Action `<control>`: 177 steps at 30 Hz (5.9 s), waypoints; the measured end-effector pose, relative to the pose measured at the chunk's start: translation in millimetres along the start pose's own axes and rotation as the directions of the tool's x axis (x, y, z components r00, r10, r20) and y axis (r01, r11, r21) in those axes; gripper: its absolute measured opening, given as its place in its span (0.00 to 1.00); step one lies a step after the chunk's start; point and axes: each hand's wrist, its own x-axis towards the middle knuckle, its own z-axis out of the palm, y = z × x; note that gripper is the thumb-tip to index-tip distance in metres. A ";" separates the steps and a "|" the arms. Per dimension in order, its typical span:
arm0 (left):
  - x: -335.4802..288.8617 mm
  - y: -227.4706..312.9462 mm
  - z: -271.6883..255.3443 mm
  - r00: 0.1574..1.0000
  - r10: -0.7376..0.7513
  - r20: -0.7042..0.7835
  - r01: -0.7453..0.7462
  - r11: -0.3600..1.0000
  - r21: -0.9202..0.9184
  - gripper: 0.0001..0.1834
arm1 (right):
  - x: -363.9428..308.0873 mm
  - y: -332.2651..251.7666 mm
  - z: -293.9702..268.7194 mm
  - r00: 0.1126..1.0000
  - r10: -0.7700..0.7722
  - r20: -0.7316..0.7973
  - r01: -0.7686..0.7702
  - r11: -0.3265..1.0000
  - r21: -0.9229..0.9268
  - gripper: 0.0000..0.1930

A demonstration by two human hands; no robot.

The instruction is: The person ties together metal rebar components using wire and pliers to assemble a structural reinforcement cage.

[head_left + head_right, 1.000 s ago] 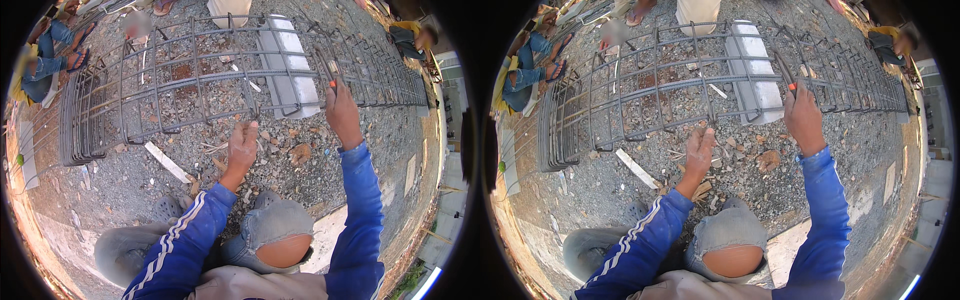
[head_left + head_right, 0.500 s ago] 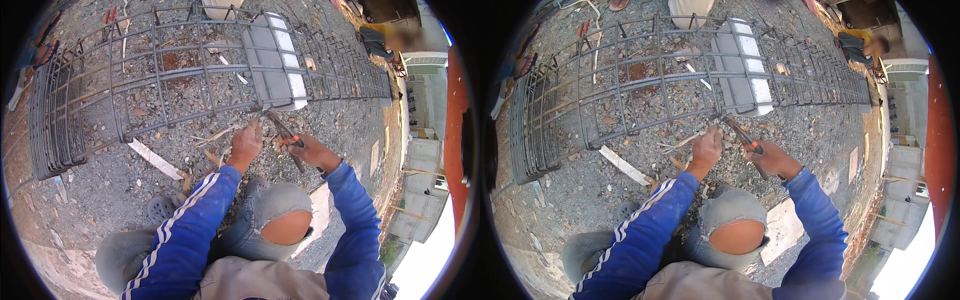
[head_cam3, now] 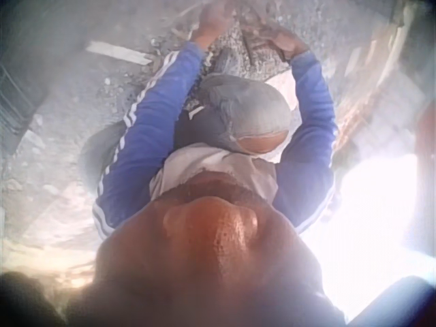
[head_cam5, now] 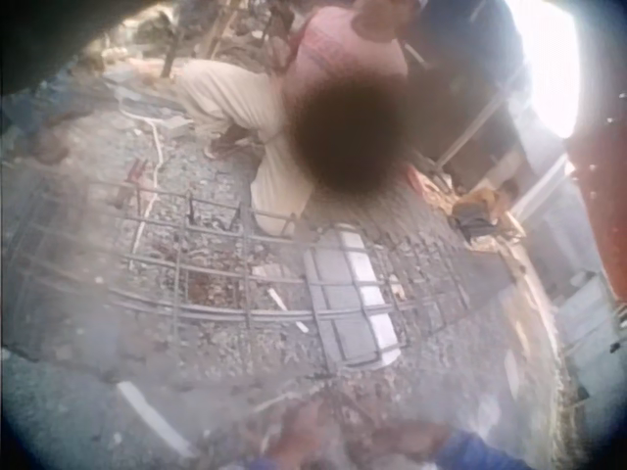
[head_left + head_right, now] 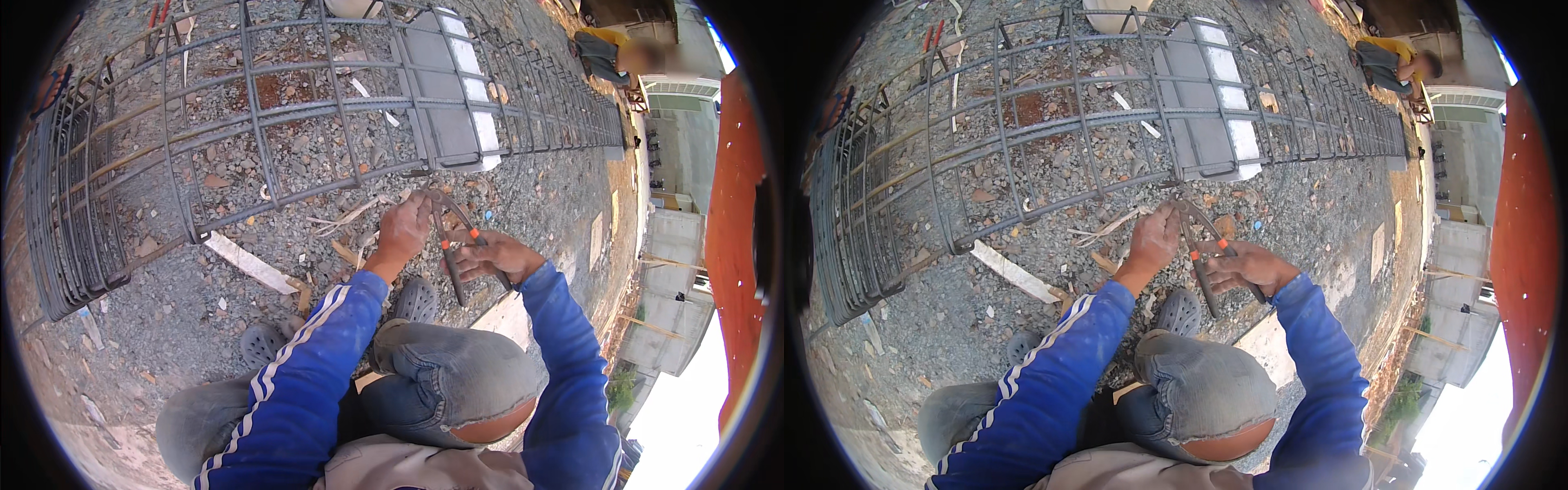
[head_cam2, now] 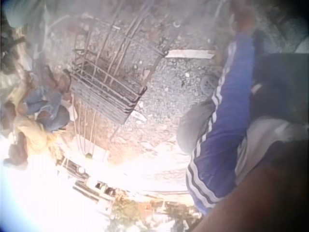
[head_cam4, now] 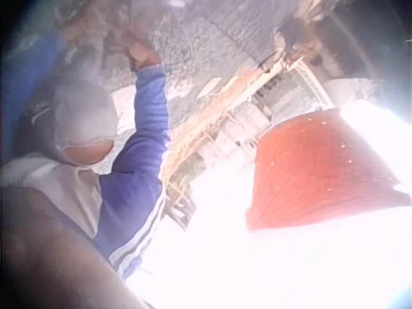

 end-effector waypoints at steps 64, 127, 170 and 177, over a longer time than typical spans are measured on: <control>17.6 22.6 23.8 0.812 -0.142 0.566 0.578 0.062 -0.814 0.20 | 22.9 64.4 28.7 0.822 -0.482 -0.303 0.355 0.850 -0.389 0.10; 30.2 74.1 42.7 0.707 -0.591 0.389 0.511 0.046 -0.858 0.17 | -21.6 5.4 36.4 0.776 -0.390 -0.496 -0.235 0.551 -0.801 0.19; 23.8 39.4 18.0 0.829 -0.256 0.497 0.557 0.296 -0.776 0.18 | -34.3 7.2 -5.9 0.833 -0.507 -0.222 -0.067 0.305 -0.950 0.39; 26.5 47.1 10.1 0.795 -0.310 0.522 0.603 0.299 -0.740 0.21 | -21.8 17.6 5.9 0.897 -0.343 -0.278 0.072 0.734 -0.675 0.33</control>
